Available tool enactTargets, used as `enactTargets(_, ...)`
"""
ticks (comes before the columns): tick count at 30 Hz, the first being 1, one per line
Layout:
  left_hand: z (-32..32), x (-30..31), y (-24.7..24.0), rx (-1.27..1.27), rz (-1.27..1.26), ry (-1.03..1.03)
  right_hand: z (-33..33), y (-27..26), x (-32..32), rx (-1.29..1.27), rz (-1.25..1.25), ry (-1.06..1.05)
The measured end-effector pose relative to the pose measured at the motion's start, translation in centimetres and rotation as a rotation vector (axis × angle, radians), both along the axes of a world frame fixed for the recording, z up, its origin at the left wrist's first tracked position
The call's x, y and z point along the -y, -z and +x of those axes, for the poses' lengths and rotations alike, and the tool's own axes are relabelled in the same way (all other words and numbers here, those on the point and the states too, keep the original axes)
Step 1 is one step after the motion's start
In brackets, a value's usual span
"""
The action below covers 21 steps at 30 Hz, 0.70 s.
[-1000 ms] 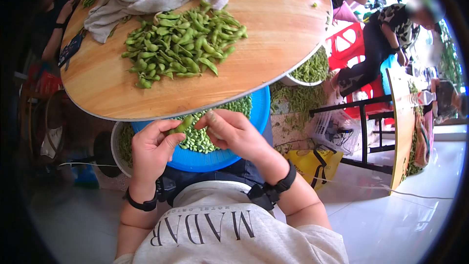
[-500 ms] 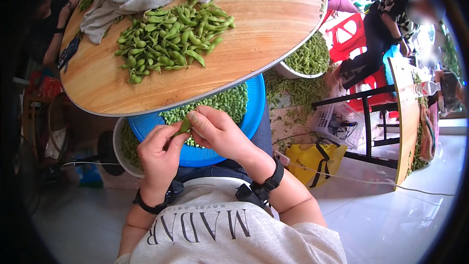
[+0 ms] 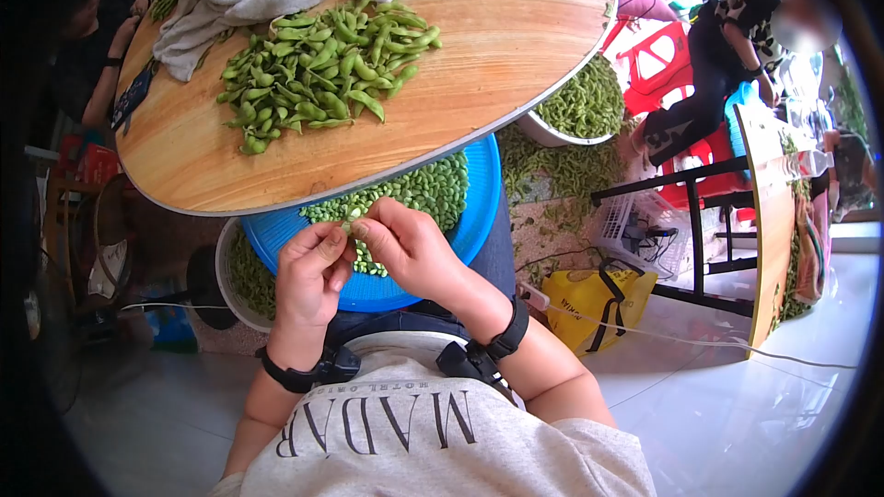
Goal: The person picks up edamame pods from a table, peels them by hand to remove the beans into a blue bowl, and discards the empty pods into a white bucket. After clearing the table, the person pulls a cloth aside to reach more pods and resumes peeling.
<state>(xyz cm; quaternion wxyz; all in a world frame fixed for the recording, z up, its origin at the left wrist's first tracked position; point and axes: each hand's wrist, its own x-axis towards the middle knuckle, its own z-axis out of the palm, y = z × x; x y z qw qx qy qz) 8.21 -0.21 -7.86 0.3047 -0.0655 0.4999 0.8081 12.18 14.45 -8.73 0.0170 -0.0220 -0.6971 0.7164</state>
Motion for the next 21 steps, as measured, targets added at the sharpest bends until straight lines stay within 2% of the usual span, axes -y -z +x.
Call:
enactTargets(3, -0.6, 0.4, 0.3, 0.131, -0.002, 0.059, 0.0, -0.5, -0.7, -0.147, 0.247, -0.077)
enactTargets(7, -0.8, 0.7, 0.6, 0.157, -0.013, 0.082, -0.2, 0.4, -1.5, -0.201, 0.394, -0.185)
enactTargets(9, -0.7, 0.7, 0.3, 0.173, -0.075, 0.062, -0.2, 0.8, -1.9, -0.147, 0.366, -0.238)
enactTargets(10, -0.7, 0.8, 0.5, 0.106, -0.113, 0.074, -0.3, 0.8, -2.0, -0.121, 0.353, -0.266)
enactTargets(13, -0.3, 1.3, 1.0, -0.087, -0.264, 0.121, -0.7, -0.1, -2.5, -0.006, 0.457, -0.157)
enactTargets(14, -0.2, 1.2, 0.9, -0.151, -0.335, 0.138, -0.8, 0.2, -2.5, -0.027, 0.417, -0.073)
enactTargets(15, 0.0, 1.2, 0.9, -0.209, -0.406, 0.157, -1.0, 0.2, -2.2, -0.085, 0.434, -0.078)
enactTargets(17, 0.3, 1.2, 1.0, -0.271, -0.391, 0.218, -1.6, 0.1, -1.4, -0.202, 0.467, -0.084)
enactTargets(21, 0.2, 2.1, 0.7, -0.302, -0.382, 0.384, -2.1, 1.6, -1.7, -0.05, 0.392, -0.277)
